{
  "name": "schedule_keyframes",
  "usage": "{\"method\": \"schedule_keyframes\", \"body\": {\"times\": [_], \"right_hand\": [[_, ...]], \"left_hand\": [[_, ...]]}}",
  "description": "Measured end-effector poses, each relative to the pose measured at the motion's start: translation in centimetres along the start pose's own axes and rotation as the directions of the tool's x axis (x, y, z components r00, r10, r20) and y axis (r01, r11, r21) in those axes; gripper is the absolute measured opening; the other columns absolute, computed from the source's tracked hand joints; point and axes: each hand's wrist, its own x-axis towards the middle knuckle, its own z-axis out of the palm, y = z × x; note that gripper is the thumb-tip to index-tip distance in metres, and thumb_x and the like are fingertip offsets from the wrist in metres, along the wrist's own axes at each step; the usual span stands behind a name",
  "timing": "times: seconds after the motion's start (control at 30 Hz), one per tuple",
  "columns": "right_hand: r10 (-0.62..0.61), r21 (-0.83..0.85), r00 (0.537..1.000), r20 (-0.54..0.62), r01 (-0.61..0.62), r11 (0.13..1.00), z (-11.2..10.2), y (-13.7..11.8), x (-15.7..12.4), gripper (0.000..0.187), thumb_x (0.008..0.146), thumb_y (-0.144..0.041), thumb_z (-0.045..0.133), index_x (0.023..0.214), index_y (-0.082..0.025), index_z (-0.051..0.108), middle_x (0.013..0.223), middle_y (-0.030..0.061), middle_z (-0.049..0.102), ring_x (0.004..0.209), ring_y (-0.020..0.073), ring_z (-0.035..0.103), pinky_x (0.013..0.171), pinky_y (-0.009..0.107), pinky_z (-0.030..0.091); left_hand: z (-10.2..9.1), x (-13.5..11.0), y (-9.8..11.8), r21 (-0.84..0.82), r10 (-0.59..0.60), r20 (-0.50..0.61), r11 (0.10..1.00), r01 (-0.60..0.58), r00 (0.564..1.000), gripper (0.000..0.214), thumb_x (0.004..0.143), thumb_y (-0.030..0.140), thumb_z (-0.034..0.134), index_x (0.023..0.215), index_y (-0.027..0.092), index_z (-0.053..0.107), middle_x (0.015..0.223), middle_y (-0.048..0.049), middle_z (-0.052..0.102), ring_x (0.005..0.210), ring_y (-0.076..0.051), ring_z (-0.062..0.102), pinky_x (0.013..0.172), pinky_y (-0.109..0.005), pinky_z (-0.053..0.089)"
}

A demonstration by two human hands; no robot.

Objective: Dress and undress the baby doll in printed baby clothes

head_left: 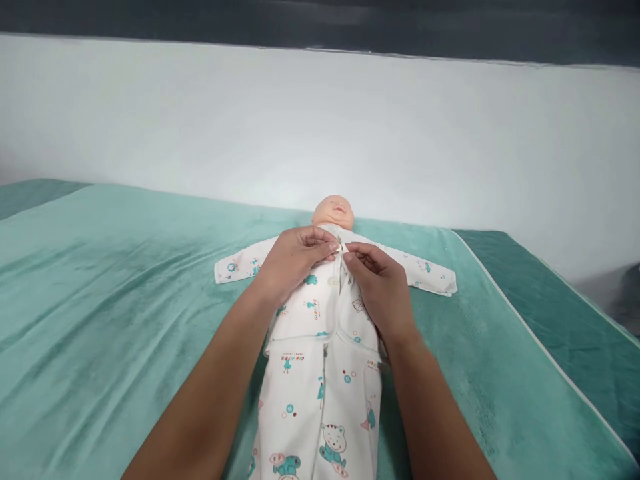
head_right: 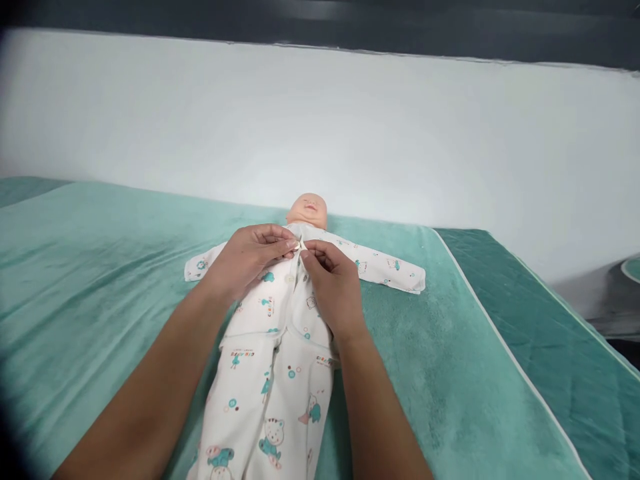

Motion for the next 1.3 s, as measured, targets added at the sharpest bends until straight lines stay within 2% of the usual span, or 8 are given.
{"method": "schedule_keyframes", "body": {"times": [0.17, 0.3, 0.43, 0.57, 0.73, 1.0, 1.13, 1.3], "right_hand": [[0.025, -0.027, 1.0, -0.002, -0.025, 0.999, 0.0, 0.1, -0.1, 0.021, 0.08, -0.034, 0.07, 0.097, -0.022, 0.072, 0.082, 0.0, 0.068, 0.073, 0.0124, 0.059, 0.068, 0.025, 0.046], [-0.039, -0.178, 0.999, 0.013, 0.04, 0.983, 0.2, -0.1, -0.3, 0.019, 0.082, -0.033, 0.066, 0.097, -0.022, 0.072, 0.074, -0.001, 0.065, 0.065, 0.012, 0.054, 0.064, 0.026, 0.045], [-0.163, -0.404, 0.984, 0.065, 0.176, 0.898, 0.3, -0.2, -0.6, 0.015, 0.086, -0.028, 0.061, 0.098, -0.023, 0.069, 0.074, 0.0, 0.066, 0.068, 0.0144, 0.058, 0.069, 0.029, 0.046], [-0.223, -0.515, 0.968, 0.113, 0.249, 0.821, 0.3, -0.3, -0.7, 0.016, 0.088, -0.027, 0.057, 0.101, -0.023, 0.066, 0.078, 0.0017, 0.068, 0.072, 0.0164, 0.06, 0.07, 0.03, 0.045], [-0.184, -0.496, 0.972, 0.145, 0.233, 0.837, 0.2, -0.5, -0.7, 0.015, 0.087, -0.024, 0.057, 0.1, -0.023, 0.065, 0.077, -0.0002, 0.069, 0.071, 0.0156, 0.061, 0.07, 0.029, 0.045], [-0.149, -0.485, 0.976, 0.158, 0.208, 0.849, 0.3, -0.6, -0.7, 0.023, 0.084, -0.023, 0.06, 0.107, -0.025, 0.063, 0.073, -0.0025, 0.067, 0.066, 0.0143, 0.06, 0.067, 0.028, 0.045], [-0.123, -0.43, 0.981, 0.15, 0.176, 0.886, 0.3, -0.6, -0.8, 0.033, 0.085, -0.026, 0.061, 0.117, -0.024, 0.057, 0.073, -0.0032, 0.066, 0.064, 0.0132, 0.058, 0.063, 0.027, 0.045], [-0.125, -0.415, 0.98, 0.156, 0.18, 0.892, 0.3, -0.5, -0.8, 0.04, 0.083, -0.024, 0.061, 0.123, -0.025, 0.053, 0.075, -0.0031, 0.065, 0.067, 0.0133, 0.058, 0.065, 0.027, 0.046]], "left_hand": [[-0.5, 0.1, -0.3, 0.039, 0.01, 0.003, 0.999, -0.01, 1.0, 0.019, 0.071, 0.03, 0.077, 0.08, 0.017, 0.066, 0.076, -0.0007, 0.064, 0.071, -0.011, 0.06, 0.066, -0.023, 0.046], [-0.5, 0.2, -0.3, 0.05, -0.011, 0.0, 0.999, 0.011, 1.0, 0.022, 0.067, 0.029, 0.079, 0.08, 0.017, 0.065, 0.07, 0.0006, 0.063, 0.066, -0.011, 0.06, 0.06, -0.022, 0.044], [-0.6, 0.1, -0.1, 0.077, -0.071, 0.0, 0.994, 0.071, 0.997, 0.025, 0.065, 0.03, 0.081, 0.079, 0.017, 0.064, 0.067, 0.0011, 0.063, 0.059, -0.009, 0.057, 0.053, -0.021, 0.04], [-0.4, 0.2, -0.3, 0.069, -0.061, -0.01, 0.996, 0.062, 0.998, 0.029, 0.062, 0.031, 0.083, 0.081, 0.017, 0.065, 0.069, 0.0013, 0.064, 0.057, -0.008, 0.056, 0.055, -0.021, 0.042], [-0.1, 0.1, -0.4, 0.086, -0.047, -0.01, 0.995, 0.047, 0.999, 0.027, 0.063, 0.025, 0.08, 0.086, 0.018, 0.066, 0.072, 0.001, 0.063, 0.063, -0.01, 0.06, 0.062, -0.024, 0.046], [-0.5, -0.3, 0.3, 0.037, -0.086, 0.076, 0.996, 0.084, 0.993, 0.025, 0.066, 0.016, 0.072, 0.088, 0.019, 0.062, 0.066, 0.0037, 0.058, 0.058, -0.008, 0.052, 0.058, -0.023, 0.041], [-1.1, -0.2, 0.4, 0.09, -0.143, 0.072, 0.987, 0.136, 0.987, 0.023, 0.066, 0.019, 0.072, 0.087, 0.021, 0.061, 0.065, 0.0036, 0.059, 0.052, -0.008, 0.049, 0.053, -0.023, 0.036], [-0.7, -0.3, 0.6, 0.149, -0.111, 0.04, 0.983, 0.104, 0.993, 0.02, 0.066, 0.016, 0.066, 0.084, 0.021, 0.06, 0.069, 0.0026, 0.061, 0.054, -0.009, 0.049, 0.05, -0.022, 0.035]]}}
